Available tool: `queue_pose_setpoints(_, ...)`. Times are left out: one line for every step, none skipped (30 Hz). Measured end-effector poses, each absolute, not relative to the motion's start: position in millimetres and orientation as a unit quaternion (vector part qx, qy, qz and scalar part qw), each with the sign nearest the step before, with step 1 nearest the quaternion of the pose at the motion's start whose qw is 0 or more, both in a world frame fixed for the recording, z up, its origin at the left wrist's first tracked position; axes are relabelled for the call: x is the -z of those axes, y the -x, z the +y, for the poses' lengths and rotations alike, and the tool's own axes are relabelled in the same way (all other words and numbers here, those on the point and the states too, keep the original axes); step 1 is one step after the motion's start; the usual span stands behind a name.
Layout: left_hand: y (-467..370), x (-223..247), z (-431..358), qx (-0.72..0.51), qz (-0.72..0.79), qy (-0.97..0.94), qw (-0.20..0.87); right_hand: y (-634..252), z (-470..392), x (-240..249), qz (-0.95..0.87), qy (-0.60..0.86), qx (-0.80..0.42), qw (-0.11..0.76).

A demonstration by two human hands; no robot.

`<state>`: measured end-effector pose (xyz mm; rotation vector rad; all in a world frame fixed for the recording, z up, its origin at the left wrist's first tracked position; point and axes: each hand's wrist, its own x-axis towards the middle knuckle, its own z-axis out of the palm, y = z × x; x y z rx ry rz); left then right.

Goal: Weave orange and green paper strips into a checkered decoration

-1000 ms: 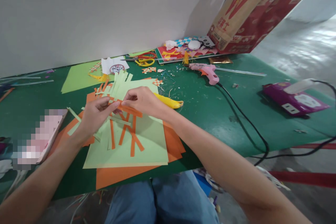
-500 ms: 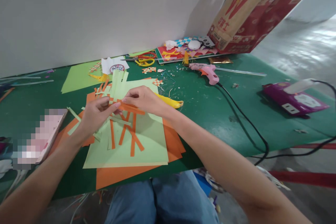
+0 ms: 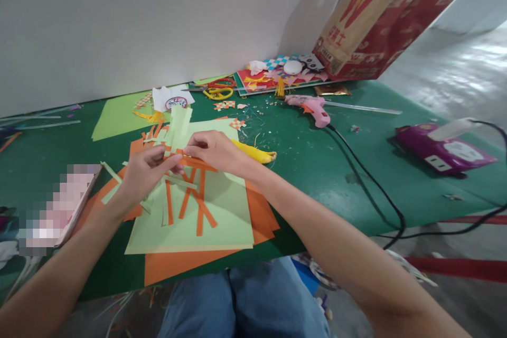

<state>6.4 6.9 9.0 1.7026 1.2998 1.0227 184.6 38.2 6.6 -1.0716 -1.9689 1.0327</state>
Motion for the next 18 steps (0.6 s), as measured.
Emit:
queue_pose_setpoints(-6.5,-9.1,6.9,-0.4,0.507,-0.665,0.376,-184.6,38.2,-6.6,-0.755,0.41,-0.391,0.33)
queue_pose_setpoints(-6.7,-9.4,6.8,-0.401,0.505,-0.665,0.377,-184.8,38.1,-6.8,-0.757,0.409,-0.389,0.33)
queue_pose_setpoints(-6.9,-9.8,6.8,-0.403,0.502,-0.664,0.379,-185.0,38.1,-7.0,-0.758,0.407,-0.389,0.331)
queue_pose_setpoints(-7.2,-10.3,6.8,-0.405,0.5,-0.664,0.381,-185.3,38.1,-7.4,-0.758,0.404,-0.389,0.333)
queue_pose_setpoints(-7.4,-10.7,6.8,-0.406,0.498,-0.664,0.381,-185.7,37.9,-7.8,-0.758,0.4,-0.391,0.335)
queue_pose_setpoints(-7.5,-11.0,6.7,-0.407,0.499,-0.663,0.381,-186.1,37.6,-8.1,-0.757,0.395,-0.395,0.339)
queue_pose_setpoints(-7.4,-11.2,6.8,-0.408,0.501,-0.662,0.379,-186.4,37.1,-8.4,-0.756,0.386,-0.403,0.343)
queue_pose_setpoints(-7.2,-11.3,6.8,-0.409,0.505,-0.661,0.375,-186.6,36.4,-8.5,-0.754,0.379,-0.411,0.345)
queue_pose_setpoints(-6.9,-11.2,6.9,-0.409,0.509,-0.661,0.37,-186.6,35.6,-8.5,-0.753,0.373,-0.415,0.347)
queue_pose_setpoints(-6.5,-10.9,7.1,-0.411,0.512,-0.66,0.365,-186.3,34.8,-8.2,-0.757,0.372,-0.409,0.348)
queue_pose_setpoints(-6.1,-10.6,7.2,-0.412,0.514,-0.661,0.361,-185.8,34.0,-7.8,-0.765,0.375,-0.392,0.348)
queue_pose_setpoints(-5.7,-10.2,7.3,-0.413,0.515,-0.662,0.356,-185.1,33.3,-7.1,-0.775,0.38,-0.365,0.347)
queue_pose_setpoints(-5.5,-9.9,7.4,-0.414,0.514,-0.664,0.351,-184.3,32.7,-6.3,-0.787,0.386,-0.334,0.348)
queue_pose_setpoints(-5.4,-9.7,7.4,-0.414,0.514,-0.667,0.345,-183.5,32.4,-5.5,-0.796,0.388,-0.305,0.349)
queue_pose_setpoints(-5.4,-9.5,7.3,-0.414,0.513,-0.672,0.338,-182.8,32.3,-4.6,-0.804,0.385,-0.286,0.352)
queue_pose_setpoints(-5.5,-9.5,7.2,-0.413,0.513,-0.676,0.33,-182.2,32.3,-3.9,-0.808,0.38,-0.277,0.354)
queue_pose_setpoints(-5.7,-9.5,6.9,-0.411,0.513,-0.68,0.323,-181.8,32.5,-3.3,-0.811,0.373,-0.274,0.357)
queue_pose_setpoints(-5.9,-9.6,6.7,-0.41,0.514,-0.683,0.318,-181.5,32.7,-3.1,-0.813,0.367,-0.275,0.359)
